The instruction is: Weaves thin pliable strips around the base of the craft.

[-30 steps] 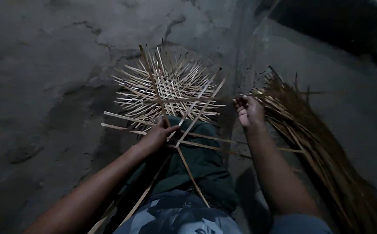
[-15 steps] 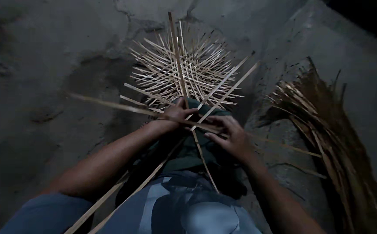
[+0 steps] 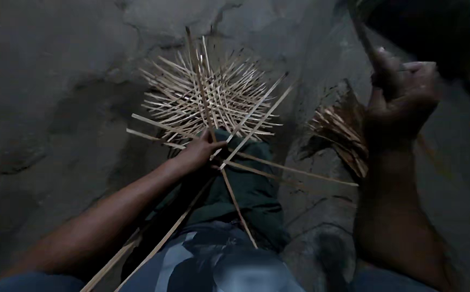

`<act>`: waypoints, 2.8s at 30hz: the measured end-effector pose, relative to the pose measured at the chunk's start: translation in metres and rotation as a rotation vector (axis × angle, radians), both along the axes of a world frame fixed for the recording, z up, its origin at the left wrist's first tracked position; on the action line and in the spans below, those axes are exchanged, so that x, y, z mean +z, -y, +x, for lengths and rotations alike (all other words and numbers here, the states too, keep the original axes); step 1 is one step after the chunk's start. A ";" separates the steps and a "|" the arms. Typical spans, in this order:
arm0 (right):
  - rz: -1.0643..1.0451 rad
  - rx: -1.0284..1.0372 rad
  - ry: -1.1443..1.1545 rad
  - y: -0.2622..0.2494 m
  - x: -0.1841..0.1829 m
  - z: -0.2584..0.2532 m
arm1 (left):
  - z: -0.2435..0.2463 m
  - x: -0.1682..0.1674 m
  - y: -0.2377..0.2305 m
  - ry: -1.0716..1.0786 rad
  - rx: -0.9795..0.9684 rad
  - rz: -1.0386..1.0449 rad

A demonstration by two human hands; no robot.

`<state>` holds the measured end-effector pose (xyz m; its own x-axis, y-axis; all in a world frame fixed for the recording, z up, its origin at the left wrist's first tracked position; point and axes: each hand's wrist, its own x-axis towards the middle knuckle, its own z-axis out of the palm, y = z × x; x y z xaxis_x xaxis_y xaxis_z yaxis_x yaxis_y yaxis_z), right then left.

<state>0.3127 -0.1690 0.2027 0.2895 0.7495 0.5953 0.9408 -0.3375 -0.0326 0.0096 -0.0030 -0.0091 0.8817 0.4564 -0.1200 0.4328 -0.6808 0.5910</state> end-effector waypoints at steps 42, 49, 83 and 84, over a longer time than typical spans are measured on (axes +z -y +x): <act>-0.469 0.093 -1.505 0.032 -0.191 -0.153 | -0.007 0.001 0.001 -0.009 -0.002 -0.014; -0.506 0.174 -1.515 0.032 -0.190 -0.150 | -0.017 0.009 0.006 -0.060 0.037 -0.105; -0.586 0.235 -1.609 0.033 -0.193 -0.135 | -0.019 0.005 0.015 -0.058 0.068 -0.042; -0.603 0.248 -1.611 0.033 -0.192 -0.133 | -0.019 0.005 0.015 -0.061 0.069 -0.042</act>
<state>0.1795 -0.2025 0.0106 0.1158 0.8543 -0.5067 0.1218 -0.5185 -0.8464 -0.0091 -0.0181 -0.0038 0.8390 0.5088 -0.1927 0.5134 -0.6232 0.5899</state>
